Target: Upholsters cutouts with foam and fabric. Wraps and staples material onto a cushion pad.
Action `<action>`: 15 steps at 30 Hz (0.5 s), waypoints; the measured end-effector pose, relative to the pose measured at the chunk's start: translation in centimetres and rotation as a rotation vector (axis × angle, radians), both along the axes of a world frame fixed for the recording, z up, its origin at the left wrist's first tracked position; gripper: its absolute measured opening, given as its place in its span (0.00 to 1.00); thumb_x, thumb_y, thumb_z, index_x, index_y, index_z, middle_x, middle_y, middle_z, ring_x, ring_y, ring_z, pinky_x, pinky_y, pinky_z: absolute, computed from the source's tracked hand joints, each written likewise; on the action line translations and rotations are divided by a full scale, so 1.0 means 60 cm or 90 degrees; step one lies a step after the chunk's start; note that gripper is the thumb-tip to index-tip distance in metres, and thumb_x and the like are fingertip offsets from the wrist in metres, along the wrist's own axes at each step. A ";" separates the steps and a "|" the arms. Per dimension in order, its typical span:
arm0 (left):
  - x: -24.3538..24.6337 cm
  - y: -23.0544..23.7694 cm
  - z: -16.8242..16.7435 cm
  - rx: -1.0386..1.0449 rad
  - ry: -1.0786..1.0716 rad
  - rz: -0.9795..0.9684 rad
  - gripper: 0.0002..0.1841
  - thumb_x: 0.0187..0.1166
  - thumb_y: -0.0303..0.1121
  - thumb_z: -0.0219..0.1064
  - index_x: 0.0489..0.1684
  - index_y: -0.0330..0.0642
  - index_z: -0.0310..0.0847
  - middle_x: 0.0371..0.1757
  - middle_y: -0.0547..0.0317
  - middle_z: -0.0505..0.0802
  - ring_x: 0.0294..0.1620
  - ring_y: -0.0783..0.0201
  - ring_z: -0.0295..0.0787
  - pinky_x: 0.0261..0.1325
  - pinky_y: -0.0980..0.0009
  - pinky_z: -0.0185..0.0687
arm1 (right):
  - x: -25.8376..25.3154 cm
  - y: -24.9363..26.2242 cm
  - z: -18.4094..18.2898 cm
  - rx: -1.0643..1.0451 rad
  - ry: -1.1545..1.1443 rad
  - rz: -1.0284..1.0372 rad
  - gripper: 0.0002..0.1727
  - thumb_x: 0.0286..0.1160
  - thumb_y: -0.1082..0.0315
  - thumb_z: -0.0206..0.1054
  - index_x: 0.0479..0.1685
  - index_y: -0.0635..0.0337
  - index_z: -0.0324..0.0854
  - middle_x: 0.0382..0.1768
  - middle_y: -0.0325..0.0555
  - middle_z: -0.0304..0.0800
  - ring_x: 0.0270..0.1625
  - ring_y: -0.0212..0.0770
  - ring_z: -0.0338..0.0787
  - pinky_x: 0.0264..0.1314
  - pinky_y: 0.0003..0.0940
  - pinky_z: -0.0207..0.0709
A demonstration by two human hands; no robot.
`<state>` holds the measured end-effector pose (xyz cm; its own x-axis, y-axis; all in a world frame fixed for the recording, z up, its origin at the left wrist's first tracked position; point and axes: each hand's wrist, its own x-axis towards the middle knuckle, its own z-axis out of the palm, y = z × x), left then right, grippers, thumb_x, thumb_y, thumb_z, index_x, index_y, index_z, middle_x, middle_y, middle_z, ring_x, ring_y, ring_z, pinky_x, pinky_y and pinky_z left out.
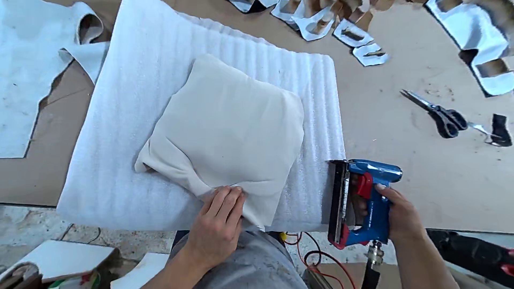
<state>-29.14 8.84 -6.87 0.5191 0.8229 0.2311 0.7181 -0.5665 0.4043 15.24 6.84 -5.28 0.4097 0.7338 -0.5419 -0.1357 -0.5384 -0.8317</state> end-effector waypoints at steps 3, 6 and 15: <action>-0.011 -0.014 -0.015 0.030 0.007 -0.014 0.14 0.84 0.33 0.63 0.61 0.40 0.89 0.69 0.55 0.92 0.77 0.53 0.83 0.81 0.56 0.76 | 0.001 -0.003 0.003 -0.013 -0.018 0.017 0.18 0.77 0.48 0.54 0.51 0.46 0.82 0.28 0.39 0.90 0.18 0.34 0.85 0.16 0.30 0.82; -0.011 -0.007 0.001 -0.015 -0.012 -0.012 0.18 0.82 0.40 0.61 0.59 0.41 0.90 0.68 0.55 0.93 0.76 0.52 0.84 0.81 0.55 0.76 | -0.002 0.002 0.006 -0.027 -0.019 0.010 0.17 0.80 0.48 0.52 0.50 0.45 0.81 0.27 0.38 0.89 0.17 0.33 0.85 0.15 0.30 0.82; 0.043 0.030 0.005 -0.043 0.010 0.135 0.18 0.87 0.42 0.55 0.60 0.49 0.91 0.61 0.59 0.93 0.65 0.58 0.87 0.65 0.58 0.82 | 0.001 0.003 0.008 0.004 0.016 0.031 0.16 0.80 0.49 0.54 0.51 0.45 0.81 0.27 0.38 0.91 0.17 0.33 0.86 0.16 0.29 0.83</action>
<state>-26.53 10.66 -6.56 0.3365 0.9270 0.1655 0.8247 -0.3749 0.4235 15.31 7.03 -4.83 0.3599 0.7556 -0.5473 -0.1312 -0.5398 -0.8315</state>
